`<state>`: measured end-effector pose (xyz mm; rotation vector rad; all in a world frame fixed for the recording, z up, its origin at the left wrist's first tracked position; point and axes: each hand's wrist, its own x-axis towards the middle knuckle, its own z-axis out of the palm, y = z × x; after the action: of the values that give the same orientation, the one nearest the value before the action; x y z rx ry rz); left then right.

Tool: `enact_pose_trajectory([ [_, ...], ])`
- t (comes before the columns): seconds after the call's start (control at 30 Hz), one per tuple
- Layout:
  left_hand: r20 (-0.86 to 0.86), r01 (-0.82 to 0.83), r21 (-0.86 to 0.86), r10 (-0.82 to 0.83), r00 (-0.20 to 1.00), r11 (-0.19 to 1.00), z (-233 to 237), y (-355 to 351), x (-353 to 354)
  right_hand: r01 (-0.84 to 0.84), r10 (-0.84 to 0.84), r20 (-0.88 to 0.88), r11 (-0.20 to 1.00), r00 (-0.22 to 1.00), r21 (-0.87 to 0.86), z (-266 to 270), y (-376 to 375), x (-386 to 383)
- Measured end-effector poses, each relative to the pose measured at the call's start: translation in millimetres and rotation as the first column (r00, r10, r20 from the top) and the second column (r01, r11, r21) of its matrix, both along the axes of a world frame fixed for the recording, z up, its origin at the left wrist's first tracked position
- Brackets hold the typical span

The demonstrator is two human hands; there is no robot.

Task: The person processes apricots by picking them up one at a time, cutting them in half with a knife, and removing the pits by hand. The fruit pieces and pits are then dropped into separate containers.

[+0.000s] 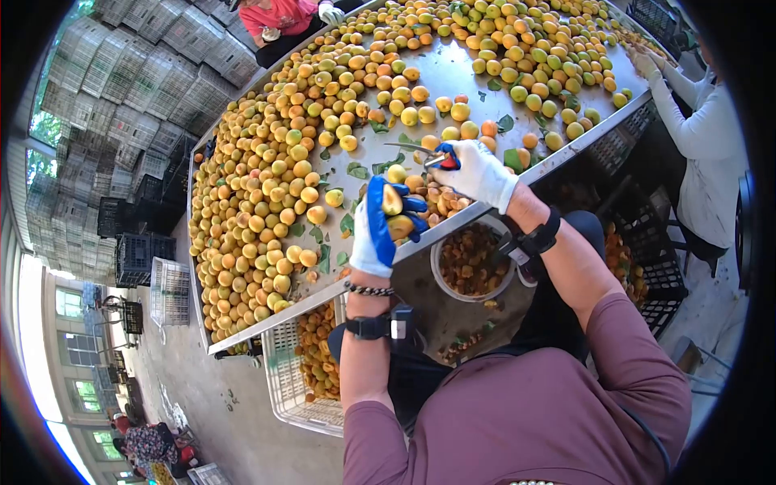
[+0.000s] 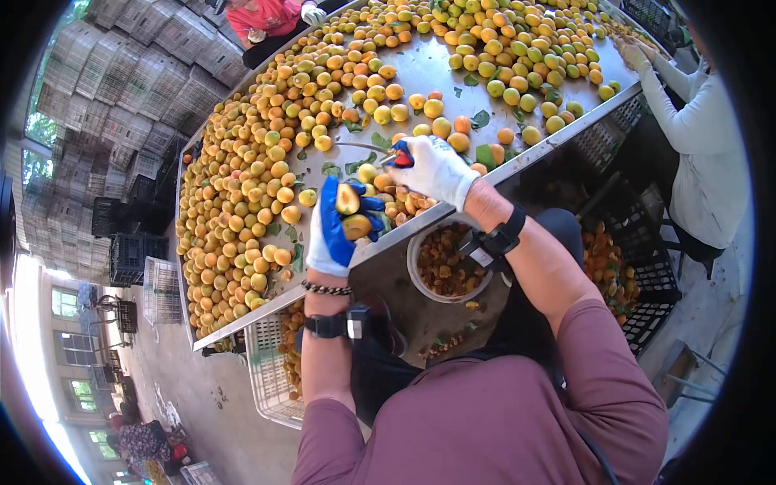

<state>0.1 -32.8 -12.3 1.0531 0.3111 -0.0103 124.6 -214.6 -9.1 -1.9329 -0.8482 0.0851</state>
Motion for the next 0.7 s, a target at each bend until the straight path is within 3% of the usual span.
enact_pose_trajectory([
  [0.1, 0.028, -0.236, 0.208, 0.235, 0.971, 0.949, 14.5, 17.4, -51.5, 0.036, -0.025, 0.103, 0.993, 0.994, -0.112, -4.0, -11.2, 3.9],
  [0.2, 0.03, -0.482, 0.333, 0.502, 0.864, 0.81, 25.8, 41.5, -117.9, 0.056, -0.021, 0.154, 0.972, 0.988, -0.227, -2.8, -18.3, 2.3],
  [0.27, 0.047, -0.519, 0.466, 0.566, 0.823, 0.717, 17.7, 67.3, -170.7, 0.085, -0.027, 0.187, 0.948, 0.982, -0.307, -6.9, -20.5, 3.6],
  [0.33, -0.006, -0.42, 0.716, 0.607, 0.795, 0.558, -38.7, 129.9, -223.4, 0.102, -0.022, 0.219, 0.927, 0.976, -0.362, -7.7, -23.1, 3.8],
  [0.37, 0.063, -0.279, 0.921, 0.606, 0.793, 0.27, -65.2, 149.9, -244.4, 0.097, -0.021, 0.213, 0.93, 0.977, -0.355, -4.9, -23.6, 3.3],
  [0.4, 0.026, 0.092, 0.98, 0.575, 0.817, -0.175, -23.5, 114.3, -236.0, 0.113, -0.036, 0.211, 0.925, 0.977, -0.363, -1.6, -23.9, 1.5],
  [0.47, 0.03, -0.018, 0.999, 0.594, 0.804, -0.027, -36.6, 137.6, -223.8, 0.119, -0.043, 0.207, 0.922, 0.977, -0.368, 6.0, -21.5, -2.8],
  [0.5, 0.132, -0.239, 0.963, 0.564, 0.815, 0.121, -37.3, 135.6, -204.3, 0.092, -0.043, 0.166, 0.948, 0.985, -0.304, 10.4, -20.1, -6.1],
  [0.57, 0.144, -0.158, 0.987, 0.505, 0.851, -0.016, -37.1, 143.7, -157.1, 0.054, -0.031, 0.126, 0.981, 0.992, -0.186, 18.2, -17.0, -11.8],
  [0.6, 0.052, -0.076, 0.997, 0.488, 0.871, 0.03, -50.7, 166.9, -132.6, 0.057, -0.034, 0.13, 0.982, 0.991, -0.179, 18.9, -13.7, -12.4],
  [0.63, 0.06, 0.003, 0.99, 0.446, 0.893, -0.141, -49.1, 169.0, -106.2, 0.042, -0.02, 0.131, 0.984, 0.991, -0.174, 18.9, -10.7, -11.7],
  [0.67, -0.041, 0.151, 0.969, 0.476, 0.878, -0.195, -40.8, 164.2, -79.2, 0.029, -0.007, 0.125, 0.984, 0.992, -0.174, 17.7, -9.3, -13.1],
  [0.7, -0.044, 0.25, 0.897, 0.488, 0.872, -0.365, -49.4, 170.2, -57.1, 0.046, -0.025, 0.101, 0.976, 0.995, -0.214, 20.6, -6.8, -14.9],
])
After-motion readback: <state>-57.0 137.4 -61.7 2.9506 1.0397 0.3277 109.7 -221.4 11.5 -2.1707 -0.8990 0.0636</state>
